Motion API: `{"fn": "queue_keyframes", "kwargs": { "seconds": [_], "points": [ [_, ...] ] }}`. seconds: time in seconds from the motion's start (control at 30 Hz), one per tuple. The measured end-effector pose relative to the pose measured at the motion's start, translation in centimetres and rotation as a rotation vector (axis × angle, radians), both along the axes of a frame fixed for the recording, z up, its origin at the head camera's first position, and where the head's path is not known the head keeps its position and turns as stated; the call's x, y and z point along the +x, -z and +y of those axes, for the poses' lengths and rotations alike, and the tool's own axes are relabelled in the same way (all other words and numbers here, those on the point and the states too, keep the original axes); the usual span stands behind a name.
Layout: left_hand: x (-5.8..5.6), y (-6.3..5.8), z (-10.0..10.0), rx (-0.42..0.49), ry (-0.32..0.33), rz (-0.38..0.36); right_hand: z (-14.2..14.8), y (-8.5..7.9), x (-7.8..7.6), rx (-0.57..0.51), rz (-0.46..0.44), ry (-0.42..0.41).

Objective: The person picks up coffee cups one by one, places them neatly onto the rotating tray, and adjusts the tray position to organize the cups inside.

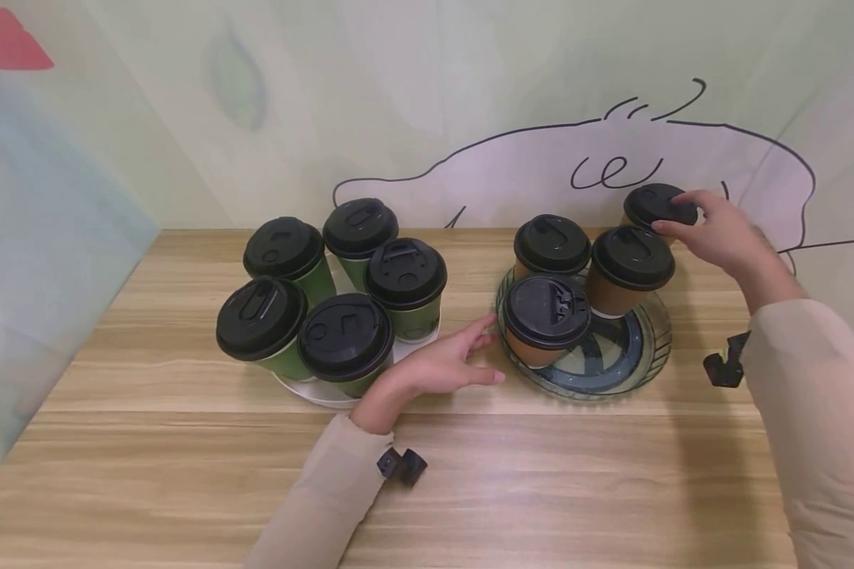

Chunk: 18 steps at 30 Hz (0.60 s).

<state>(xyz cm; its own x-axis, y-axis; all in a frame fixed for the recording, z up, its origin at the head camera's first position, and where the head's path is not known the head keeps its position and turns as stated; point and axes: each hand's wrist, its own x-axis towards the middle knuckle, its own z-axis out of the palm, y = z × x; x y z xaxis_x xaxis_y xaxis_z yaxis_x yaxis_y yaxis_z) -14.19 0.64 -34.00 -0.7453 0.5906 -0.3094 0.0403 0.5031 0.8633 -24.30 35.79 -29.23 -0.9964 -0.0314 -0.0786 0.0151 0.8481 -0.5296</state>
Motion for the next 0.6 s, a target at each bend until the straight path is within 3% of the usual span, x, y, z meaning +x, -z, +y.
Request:
{"fn": "queue_keyframes", "kwargs": {
  "seconds": [0.37, 0.6],
  "points": [
    [0.0, 0.0, 0.0, -0.003, 0.006, 0.009, -0.1, 0.1, 0.2, -0.031, 0.014, 0.021],
    [0.0, 0.1, 0.0, -0.002, 0.008, 0.013, 0.8, 1.3, -0.2, -0.031, 0.065, 0.098]
  ]
}}
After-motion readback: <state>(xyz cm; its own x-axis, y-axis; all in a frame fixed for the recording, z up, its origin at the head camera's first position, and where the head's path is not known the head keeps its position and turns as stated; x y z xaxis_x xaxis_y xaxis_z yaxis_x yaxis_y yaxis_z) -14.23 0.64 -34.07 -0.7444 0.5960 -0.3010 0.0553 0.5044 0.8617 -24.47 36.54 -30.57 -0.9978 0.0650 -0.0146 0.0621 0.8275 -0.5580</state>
